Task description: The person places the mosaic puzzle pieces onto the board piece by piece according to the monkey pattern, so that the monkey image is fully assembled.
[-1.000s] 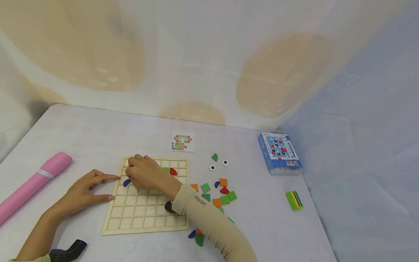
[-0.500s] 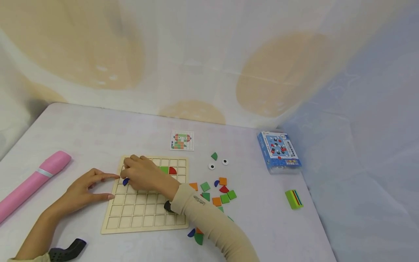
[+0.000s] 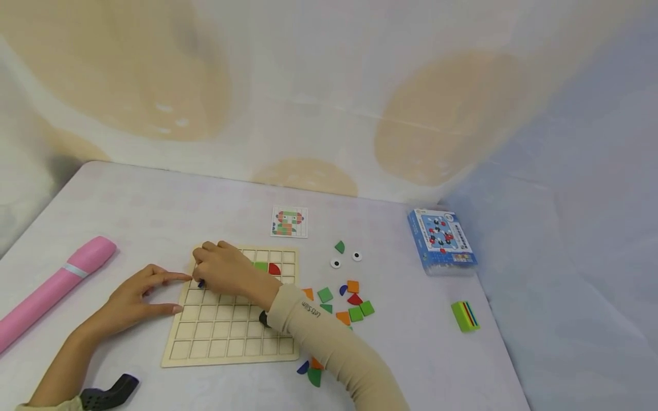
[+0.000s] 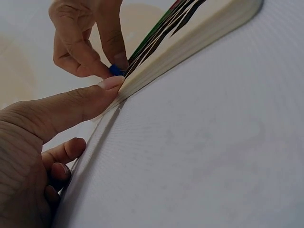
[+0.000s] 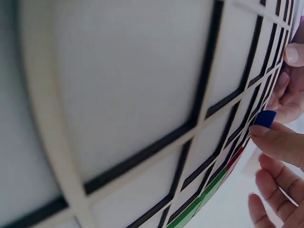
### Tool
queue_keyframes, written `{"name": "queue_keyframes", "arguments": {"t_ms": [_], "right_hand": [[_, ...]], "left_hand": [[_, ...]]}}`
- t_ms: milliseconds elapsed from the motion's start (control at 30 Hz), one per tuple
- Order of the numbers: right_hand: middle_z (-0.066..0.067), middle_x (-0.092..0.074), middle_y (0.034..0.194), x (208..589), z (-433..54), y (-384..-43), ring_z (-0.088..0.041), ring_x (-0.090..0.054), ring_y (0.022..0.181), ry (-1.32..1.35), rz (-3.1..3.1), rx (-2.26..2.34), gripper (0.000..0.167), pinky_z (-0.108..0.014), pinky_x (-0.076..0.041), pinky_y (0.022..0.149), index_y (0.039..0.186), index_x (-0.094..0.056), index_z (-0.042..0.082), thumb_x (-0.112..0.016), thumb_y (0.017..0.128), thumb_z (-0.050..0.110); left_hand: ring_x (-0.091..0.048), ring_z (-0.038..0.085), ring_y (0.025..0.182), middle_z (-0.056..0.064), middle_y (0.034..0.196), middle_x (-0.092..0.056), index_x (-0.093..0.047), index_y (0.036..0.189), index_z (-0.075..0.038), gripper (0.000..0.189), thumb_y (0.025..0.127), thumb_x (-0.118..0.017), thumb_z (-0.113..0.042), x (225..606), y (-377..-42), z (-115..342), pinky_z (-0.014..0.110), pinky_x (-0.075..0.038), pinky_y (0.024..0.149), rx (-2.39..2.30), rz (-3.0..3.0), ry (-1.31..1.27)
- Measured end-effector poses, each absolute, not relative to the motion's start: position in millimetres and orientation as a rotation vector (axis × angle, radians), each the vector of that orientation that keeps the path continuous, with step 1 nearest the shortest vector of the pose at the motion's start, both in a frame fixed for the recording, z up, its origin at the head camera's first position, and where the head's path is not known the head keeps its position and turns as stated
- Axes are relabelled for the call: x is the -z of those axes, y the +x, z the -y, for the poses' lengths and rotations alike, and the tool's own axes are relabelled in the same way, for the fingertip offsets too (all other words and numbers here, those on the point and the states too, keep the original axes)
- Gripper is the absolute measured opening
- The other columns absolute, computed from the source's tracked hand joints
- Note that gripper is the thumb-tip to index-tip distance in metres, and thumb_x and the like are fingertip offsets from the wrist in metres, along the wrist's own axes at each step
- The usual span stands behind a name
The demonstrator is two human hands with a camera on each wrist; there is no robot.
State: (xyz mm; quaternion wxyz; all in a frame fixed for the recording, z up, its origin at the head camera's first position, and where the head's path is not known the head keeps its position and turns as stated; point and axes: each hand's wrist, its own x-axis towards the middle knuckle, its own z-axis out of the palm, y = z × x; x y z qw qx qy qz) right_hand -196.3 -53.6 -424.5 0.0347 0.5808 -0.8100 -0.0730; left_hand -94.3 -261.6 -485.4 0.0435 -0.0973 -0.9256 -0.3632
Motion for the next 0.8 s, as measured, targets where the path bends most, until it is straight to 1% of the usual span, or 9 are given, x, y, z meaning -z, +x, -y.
{"name": "queue_keyframes", "arguments": {"t_ms": [233, 367, 633, 800], "right_hand": [[0.013, -0.061, 0.102, 424, 55, -198, -0.007, -0.053, 0.098, 1.777, 2.370, 0.230, 0.015, -0.022, -0.043, 0.087, 0.105, -0.079, 0.032, -0.068, 0.094, 0.033], [0.014, -0.063, 0.104, 424, 57, -199, -0.007, -0.052, 0.098, 1.771, 2.342, 0.277, 0.016, -0.022, -0.042, 0.086, 0.105, -0.079, 0.032, -0.067, 0.094, 0.036], [0.015, -0.064, 0.105, 422, 53, -196, -0.006, -0.053, 0.095, 1.765, 2.362, 0.381, 0.024, -0.021, -0.042, 0.083, 0.102, -0.078, 0.027, -0.057, 0.100, 0.038], [0.013, -0.063, 0.103, 422, 43, -194, -0.006, -0.052, 0.091, 1.746, 2.454, 0.299, 0.028, -0.021, -0.042, 0.080, 0.102, -0.076, 0.025, -0.052, 0.103, 0.039]], "left_hand": [[-0.044, 0.003, 0.086, -0.010, 0.097, -0.053, -0.069, 0.124, -0.031, 0.056, 0.072, -0.087, -0.040, 485, -94, 261, 0.025, -0.034, 0.073, 1.122, 2.817, -0.312], [-0.044, 0.003, 0.087, -0.010, 0.097, -0.053, -0.068, 0.124, -0.031, 0.055, 0.073, -0.087, -0.040, 485, -93, 261, 0.025, -0.034, 0.073, 1.139, 2.814, -0.307], [-0.044, 0.003, 0.087, -0.011, 0.096, -0.052, -0.069, 0.123, -0.031, 0.055, 0.072, -0.087, -0.040, 486, -94, 260, 0.025, -0.035, 0.073, 1.123, 2.811, -0.313], [-0.042, 0.003, 0.086, -0.010, 0.095, -0.051, -0.069, 0.123, -0.031, 0.055, 0.072, -0.087, -0.041, 486, -94, 261, 0.025, -0.035, 0.071, 1.108, 2.819, -0.298]]}}
